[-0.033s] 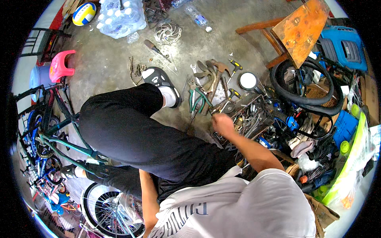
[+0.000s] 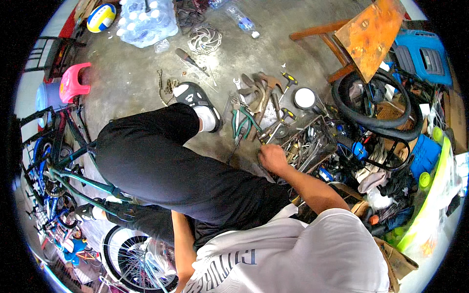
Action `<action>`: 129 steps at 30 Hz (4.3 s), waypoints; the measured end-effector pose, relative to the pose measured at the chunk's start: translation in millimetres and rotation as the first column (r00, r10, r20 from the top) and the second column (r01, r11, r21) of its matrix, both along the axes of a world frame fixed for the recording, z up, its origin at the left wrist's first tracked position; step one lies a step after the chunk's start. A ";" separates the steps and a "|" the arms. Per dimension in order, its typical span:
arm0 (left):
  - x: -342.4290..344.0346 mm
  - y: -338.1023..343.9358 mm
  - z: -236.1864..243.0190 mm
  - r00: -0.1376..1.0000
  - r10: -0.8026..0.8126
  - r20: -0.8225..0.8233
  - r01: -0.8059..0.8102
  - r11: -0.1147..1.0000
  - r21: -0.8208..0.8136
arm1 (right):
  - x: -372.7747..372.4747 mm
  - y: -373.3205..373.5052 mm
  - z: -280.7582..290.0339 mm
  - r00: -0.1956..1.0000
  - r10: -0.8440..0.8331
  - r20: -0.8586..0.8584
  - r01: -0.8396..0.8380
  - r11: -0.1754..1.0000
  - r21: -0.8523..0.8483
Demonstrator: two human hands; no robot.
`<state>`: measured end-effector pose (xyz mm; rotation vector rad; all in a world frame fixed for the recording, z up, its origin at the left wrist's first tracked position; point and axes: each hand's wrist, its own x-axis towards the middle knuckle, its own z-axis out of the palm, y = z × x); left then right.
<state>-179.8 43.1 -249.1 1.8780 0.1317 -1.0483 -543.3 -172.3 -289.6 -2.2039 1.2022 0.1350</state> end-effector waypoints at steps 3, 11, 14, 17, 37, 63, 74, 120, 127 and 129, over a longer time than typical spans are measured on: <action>-5.1 4.2 1.8 1.000 -0.014 -0.019 0.014 1.000 0.025 | 2.7 16.8 19.3 0.978 0.195 -0.074 -0.192 0.981 0.039; -9.8 8.9 7.0 0.998 -0.048 -0.029 0.050 0.996 0.073 | 2.9 -38.9 -33.8 0.846 0.265 -0.462 -0.266 0.962 0.064; -7.6 2.0 1.8 0.998 -0.062 -0.012 0.063 0.996 0.060 | 0.5 -59.2 -45.9 0.793 0.419 -0.443 -0.380 0.907 0.179; -6.4 -3.4 -2.5 0.997 -0.077 0.007 0.077 0.996 0.049 | 7.9 -70.5 -47.7 0.596 0.645 -0.479 -0.534 0.763 0.364; -3.9 -13.6 -13.8 0.971 -0.185 0.153 0.183 0.983 0.028 | 17.9 -133.4 40.5 0.972 0.154 -0.176 -0.160 0.987 -0.021; 31.0 -9.7 286.3 0.457 0.433 0.777 0.143 0.826 -0.545 | 339.3 -51.3 415.2 0.175 -0.519 0.837 -0.820 0.394 0.415; 41.1 85.3 238.3 0.411 0.863 0.294 -0.481 0.479 -0.734 | 433.3 9.0 301.5 0.658 0.151 0.738 -0.580 0.726 0.370; 58.3 -2.7 103.8 0.770 0.637 -0.031 -0.607 0.717 -0.343 | 424.7 -59.9 229.1 0.882 -0.009 0.470 -0.263 0.820 0.508; 53.3 4.7 115.2 0.810 0.550 -0.202 -0.586 0.760 -0.281 | 426.1 -60.3 230.0 0.882 0.020 0.470 -0.270 0.840 0.471; 54.1 18.8 111.5 0.823 0.424 -0.378 -0.538 0.797 -0.275 | 426.5 -61.5 227.2 0.886 0.031 0.462 -0.269 0.847 0.459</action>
